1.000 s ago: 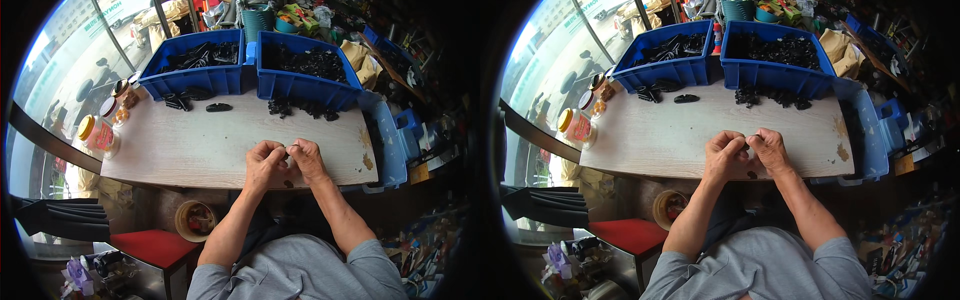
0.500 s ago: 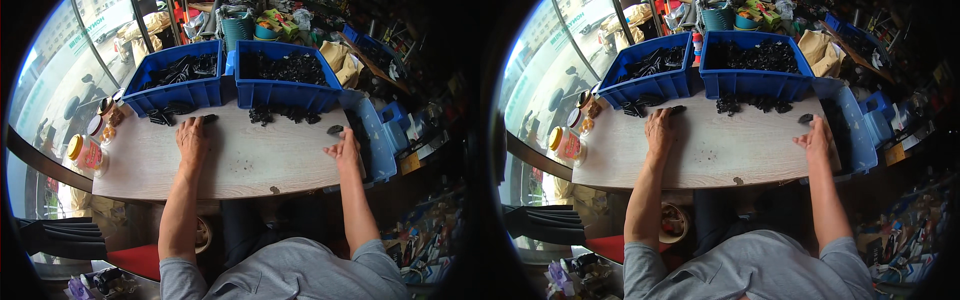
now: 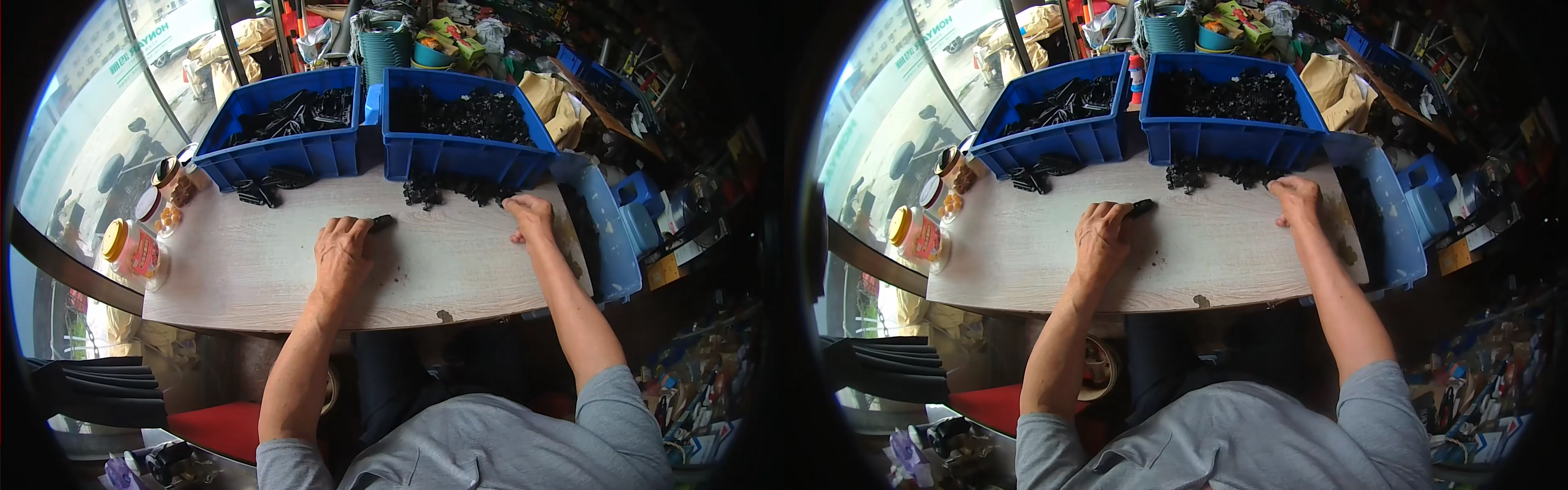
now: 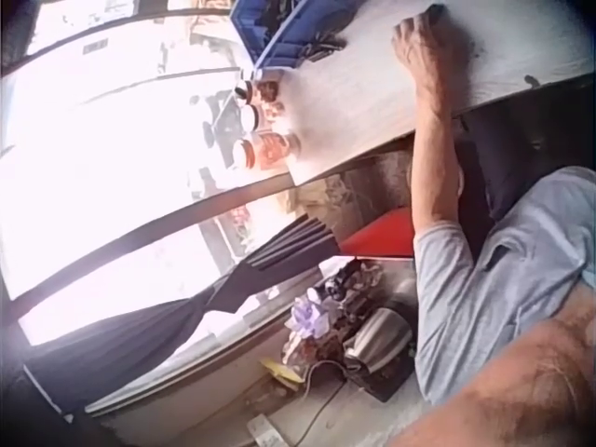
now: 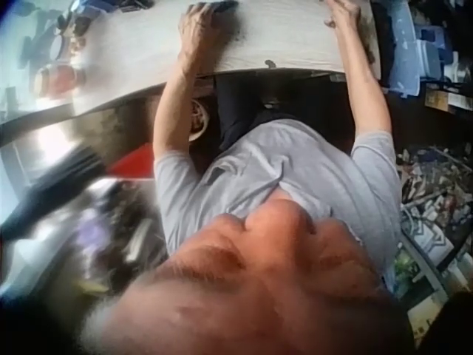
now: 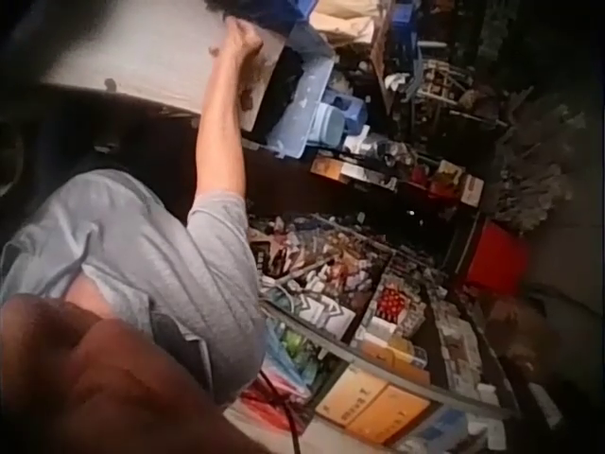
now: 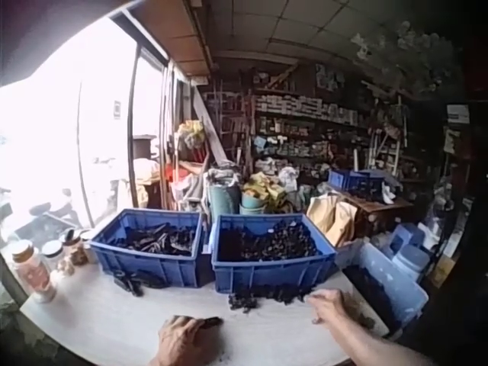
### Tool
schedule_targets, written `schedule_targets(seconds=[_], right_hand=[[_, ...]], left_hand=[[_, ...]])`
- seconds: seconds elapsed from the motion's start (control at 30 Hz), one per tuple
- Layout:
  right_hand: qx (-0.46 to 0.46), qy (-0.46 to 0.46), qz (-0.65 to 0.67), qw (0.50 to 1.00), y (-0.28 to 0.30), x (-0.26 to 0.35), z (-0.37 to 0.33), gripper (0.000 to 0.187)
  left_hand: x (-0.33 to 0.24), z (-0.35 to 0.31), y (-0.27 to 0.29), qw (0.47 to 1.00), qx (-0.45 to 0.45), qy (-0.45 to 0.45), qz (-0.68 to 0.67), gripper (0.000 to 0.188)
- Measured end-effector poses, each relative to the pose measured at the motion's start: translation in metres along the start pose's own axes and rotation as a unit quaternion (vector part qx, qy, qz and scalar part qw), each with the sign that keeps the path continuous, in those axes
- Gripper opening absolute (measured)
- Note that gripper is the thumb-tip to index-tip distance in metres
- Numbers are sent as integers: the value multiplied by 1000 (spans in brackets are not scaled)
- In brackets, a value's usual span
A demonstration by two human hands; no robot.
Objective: Manually assembling small black electronic components at a workbench.
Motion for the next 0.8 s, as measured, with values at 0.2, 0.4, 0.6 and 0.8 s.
schedule_targets(seconds=[0.2,0.4,0.6,0.8], right_hand=[[-5,74,-133,988,-17,12,-3,19],[-9,84,-200,976,-20,10,-2,19],[16,99,-164,981,-14,5,1,17],[46,-6,-43,998,-6,4,-5,18]], left_hand=[[2,1,3,1000,15,12,-6,28],[5,1,12,994,-27,82,-72,26],[-19,-34,1,885,-15,270,-380,14],[-91,-52,-4,785,120,295,-531,22]])
Point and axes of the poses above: each hand's wrist, its own z-axis towards the middle knuckle, its own y-axis out of the back of the hand, x = y × z, the point moved 4 cm from there along z, towards the middle knuckle, and after that the axes turned 13 degrees about z, right-handed, at the moved point
